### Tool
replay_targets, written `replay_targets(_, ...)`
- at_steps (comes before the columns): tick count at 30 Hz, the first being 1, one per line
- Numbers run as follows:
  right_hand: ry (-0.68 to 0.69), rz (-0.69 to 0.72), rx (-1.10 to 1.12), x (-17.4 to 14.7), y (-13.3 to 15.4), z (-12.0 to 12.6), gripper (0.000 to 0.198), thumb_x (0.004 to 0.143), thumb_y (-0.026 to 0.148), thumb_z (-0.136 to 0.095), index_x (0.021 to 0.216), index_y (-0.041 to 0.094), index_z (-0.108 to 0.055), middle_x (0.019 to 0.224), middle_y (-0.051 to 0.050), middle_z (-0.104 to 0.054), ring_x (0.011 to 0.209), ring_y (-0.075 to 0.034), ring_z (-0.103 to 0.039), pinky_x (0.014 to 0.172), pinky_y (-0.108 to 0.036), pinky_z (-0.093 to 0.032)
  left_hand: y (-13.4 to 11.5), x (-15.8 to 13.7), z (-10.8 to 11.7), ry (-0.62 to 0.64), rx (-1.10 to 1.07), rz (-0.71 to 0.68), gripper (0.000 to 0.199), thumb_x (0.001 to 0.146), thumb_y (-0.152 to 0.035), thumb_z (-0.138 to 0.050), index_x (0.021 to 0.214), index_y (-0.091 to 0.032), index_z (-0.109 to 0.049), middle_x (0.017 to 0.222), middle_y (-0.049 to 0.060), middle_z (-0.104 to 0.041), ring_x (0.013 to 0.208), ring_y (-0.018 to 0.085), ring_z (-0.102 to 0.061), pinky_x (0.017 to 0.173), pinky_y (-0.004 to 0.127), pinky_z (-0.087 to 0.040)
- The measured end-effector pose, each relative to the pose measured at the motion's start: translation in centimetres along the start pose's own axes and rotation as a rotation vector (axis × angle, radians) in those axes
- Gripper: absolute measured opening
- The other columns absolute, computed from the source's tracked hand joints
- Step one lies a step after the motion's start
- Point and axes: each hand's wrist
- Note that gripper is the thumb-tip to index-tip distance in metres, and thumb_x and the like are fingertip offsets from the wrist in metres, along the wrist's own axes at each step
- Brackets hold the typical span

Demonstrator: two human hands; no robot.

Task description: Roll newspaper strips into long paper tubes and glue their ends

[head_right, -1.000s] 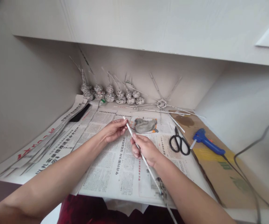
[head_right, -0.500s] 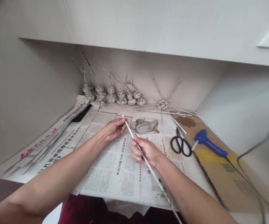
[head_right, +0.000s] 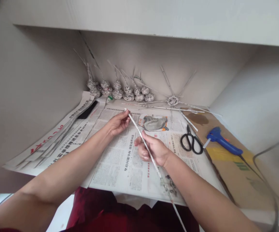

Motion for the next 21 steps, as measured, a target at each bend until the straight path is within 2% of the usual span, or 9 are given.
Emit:
replay_targets(3,-0.165,0.056,-0.159,0.21,-0.25,-0.12,0.046,0.085,0.06,-0.043,0.085,0.016,-0.059,0.047,0.004,-0.048,0.036,-0.008,-0.038,0.035,-0.02,-0.022,-0.03,0.05,0.09,-0.001,0.018,-0.023,0.009,0.079,-0.016,-0.065,0.074,-0.01,-0.061,0.06,-0.001,-0.059,0.047,0.004,-0.055,0.044,0.011,-0.048)
replay_targets(5,-0.251,0.107,-0.191,0.35,-0.37,-0.13,0.043,0.084,0.058,-0.047,0.082,0.017,-0.058,0.047,0.005,-0.048,0.036,-0.007,-0.038,0.034,-0.019,-0.022,0.01,-0.07,0.02,0.015,0.033,-0.031,0.009,0.079,-0.018,-0.065,0.076,-0.01,-0.062,0.061,-0.001,-0.059,0.048,0.004,-0.056,0.046,0.011,-0.049)
replay_targets(11,-0.311,0.178,-0.204,0.6,-0.57,0.01,0.038,0.083,0.055,-0.051,0.079,0.018,-0.056,0.046,0.005,-0.046,0.035,-0.007,-0.037,0.035,-0.019,-0.022,0.28,-0.78,-0.52,0.065,0.114,0.013,0.009,0.079,-0.019,-0.066,0.081,-0.01,-0.066,0.063,0.0,-0.061,0.049,0.005,-0.056,0.048,0.012,-0.05)
replay_targets(14,-0.263,0.189,-0.152,0.54,-0.53,0.24,0.032,0.084,0.05,-0.053,0.075,0.019,-0.053,0.043,0.007,-0.042,0.034,-0.006,-0.033,0.035,-0.019,-0.021,0.32,-0.74,-0.56,0.043,0.117,0.025,0.01,0.079,-0.02,-0.065,0.076,-0.011,-0.064,0.06,0.0,-0.06,0.048,0.004,-0.055,0.047,0.011,-0.048)
replay_targets(18,-0.056,0.106,0.051,0.34,-0.37,0.45,0.028,0.088,0.045,-0.048,0.074,0.021,-0.048,0.042,0.008,-0.036,0.034,-0.007,-0.03,0.036,-0.02,-0.021,0.34,-0.59,-0.47,0.051,0.098,0.041,0.015,0.082,-0.025,-0.063,0.076,-0.011,-0.064,0.06,0.0,-0.059,0.05,0.004,-0.055,0.048,0.011,-0.048)
replay_targets(21,-0.053,0.119,0.058,0.4,-0.46,0.5,0.027,0.089,0.045,-0.047,0.078,0.02,-0.051,0.043,0.007,-0.039,0.035,-0.007,-0.033,0.037,-0.02,-0.022,0.46,-0.81,-0.55,0.097,0.12,0.037,0.017,0.081,-0.028,-0.064,0.082,-0.011,-0.066,0.067,0.002,-0.064,0.053,0.005,-0.057,0.049,0.012,-0.049)
Point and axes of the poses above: each hand's wrist, its own x-axis towards the middle knuckle, its own z-axis out of the back of the hand, y = z × x
